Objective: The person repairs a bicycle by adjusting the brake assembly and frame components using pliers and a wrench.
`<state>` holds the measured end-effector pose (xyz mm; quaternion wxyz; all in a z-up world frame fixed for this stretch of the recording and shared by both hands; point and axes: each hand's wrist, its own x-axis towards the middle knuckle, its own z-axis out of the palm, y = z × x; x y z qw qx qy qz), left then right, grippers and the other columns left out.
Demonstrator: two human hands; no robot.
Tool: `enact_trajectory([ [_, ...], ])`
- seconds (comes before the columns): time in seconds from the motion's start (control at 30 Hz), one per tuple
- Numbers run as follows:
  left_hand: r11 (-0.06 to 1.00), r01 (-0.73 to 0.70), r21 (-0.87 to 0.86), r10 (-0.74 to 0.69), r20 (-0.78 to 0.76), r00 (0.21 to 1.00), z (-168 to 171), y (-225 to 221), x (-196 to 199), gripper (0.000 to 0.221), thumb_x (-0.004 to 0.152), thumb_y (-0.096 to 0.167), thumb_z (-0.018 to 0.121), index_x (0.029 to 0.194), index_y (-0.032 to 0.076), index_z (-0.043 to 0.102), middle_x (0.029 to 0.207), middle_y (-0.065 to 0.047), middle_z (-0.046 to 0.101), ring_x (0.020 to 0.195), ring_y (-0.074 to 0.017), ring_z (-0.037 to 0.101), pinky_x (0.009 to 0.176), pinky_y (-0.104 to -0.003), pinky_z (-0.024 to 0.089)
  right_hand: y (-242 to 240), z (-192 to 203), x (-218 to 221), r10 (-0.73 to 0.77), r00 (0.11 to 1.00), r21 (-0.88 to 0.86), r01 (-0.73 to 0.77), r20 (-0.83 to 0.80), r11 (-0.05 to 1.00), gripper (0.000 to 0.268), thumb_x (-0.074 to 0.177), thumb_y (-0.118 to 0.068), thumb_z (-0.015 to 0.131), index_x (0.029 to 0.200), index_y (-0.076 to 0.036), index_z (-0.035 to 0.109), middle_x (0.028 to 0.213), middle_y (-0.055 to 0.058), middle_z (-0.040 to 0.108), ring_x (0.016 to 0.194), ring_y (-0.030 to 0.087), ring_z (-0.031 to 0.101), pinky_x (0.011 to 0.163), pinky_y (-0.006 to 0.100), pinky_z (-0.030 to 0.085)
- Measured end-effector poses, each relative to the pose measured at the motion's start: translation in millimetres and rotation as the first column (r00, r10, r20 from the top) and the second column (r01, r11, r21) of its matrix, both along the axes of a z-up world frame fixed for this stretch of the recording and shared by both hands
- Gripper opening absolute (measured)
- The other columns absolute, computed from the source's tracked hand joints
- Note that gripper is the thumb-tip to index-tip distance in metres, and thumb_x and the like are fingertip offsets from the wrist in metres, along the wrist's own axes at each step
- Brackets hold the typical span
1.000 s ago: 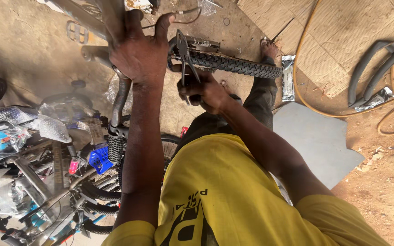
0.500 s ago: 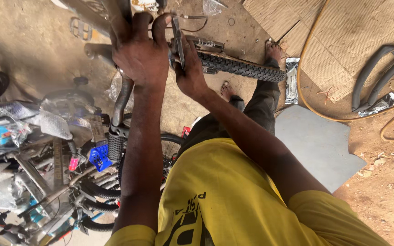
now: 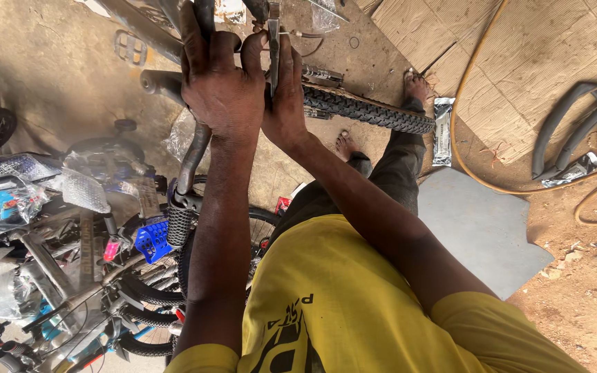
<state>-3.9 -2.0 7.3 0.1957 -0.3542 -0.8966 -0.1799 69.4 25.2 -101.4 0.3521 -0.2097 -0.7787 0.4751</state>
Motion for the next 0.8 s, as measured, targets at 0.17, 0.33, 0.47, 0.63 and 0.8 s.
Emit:
enact_trajectory([
  [0.17, 1.000, 0.019, -0.001, -0.019, 0.066, 0.998, -1.5, -3.7, -1.0, 0.035, 0.100, 0.039, 0.087, 0.089, 0.012, 0.068, 0.149, -0.022, 0.054, 0.116, -0.0348, 0.073, 0.087, -0.042, 0.065, 0.5, -2.9, 10.1, -0.045, 0.999, -0.098, 0.047, 0.016, 0.994, 0.084, 0.103, 0.001, 0.059, 0.164, -0.006, 0.002, 0.149, 0.028, 0.033, 0.134, 0.038, 0.047, 0.103, 0.050, 0.053],
  [0.33, 0.996, 0.080, 0.029, -0.081, 0.064, 0.995, 6.1, -6.9, 0.4, 0.034, 0.100, 0.035, 0.090, 0.096, 0.009, 0.068, 0.150, -0.023, 0.053, 0.124, -0.0382, 0.069, 0.094, -0.043, 0.065, 2.9, 0.9, 12.0, 0.121, 0.993, -0.454, -0.112, -0.009, 0.884, 0.049, 0.101, 0.007, 0.054, 0.144, -0.010, 0.036, 0.103, 0.007, 0.052, 0.086, 0.018, 0.058, 0.074, 0.038, 0.057],
  [0.47, 0.989, 0.149, 0.021, -0.150, 0.033, 0.988, 14.4, -10.0, 0.1, 0.036, 0.095, 0.037, 0.093, 0.099, 0.010, 0.069, 0.149, -0.025, 0.051, 0.132, -0.0421, 0.063, 0.103, -0.048, 0.061, 26.8, 5.9, 33.8, 0.301, 0.897, -0.668, -0.443, -0.324, 0.598, 0.048, 0.100, 0.007, 0.067, 0.140, -0.008, 0.045, 0.096, -0.001, 0.053, 0.085, 0.013, 0.056, 0.073, 0.034, 0.056],
  [0.63, 0.990, 0.140, 0.032, -0.143, 0.108, 0.984, 20.3, -12.3, 2.6, 0.042, 0.095, 0.038, 0.096, 0.098, 0.008, 0.067, 0.150, -0.027, 0.052, 0.134, -0.0413, 0.062, 0.102, -0.049, 0.061, 72.4, 15.1, 43.1, 0.568, 0.761, -0.636, -0.612, -0.313, 0.470, 0.061, 0.070, 0.013, 0.070, 0.126, -0.007, 0.058, 0.081, -0.003, 0.039, 0.073, 0.011, 0.041, 0.067, 0.029, 0.040],
  [0.8, 0.989, 0.148, 0.000, -0.147, 0.107, 0.983, 25.0, -9.6, 5.9, 0.046, 0.095, 0.039, 0.097, 0.094, 0.007, 0.062, 0.150, -0.027, 0.052, 0.136, -0.0419, 0.062, 0.099, -0.047, 0.063, 133.8, 26.7, 50.8, 0.792, 0.582, -0.655, -0.675, -0.187, 0.341, 0.054, 0.064, 0.011, 0.069, 0.114, -0.006, 0.059, 0.082, -0.002, 0.050, 0.072, 0.010, 0.049, 0.063, 0.028, 0.042],
])
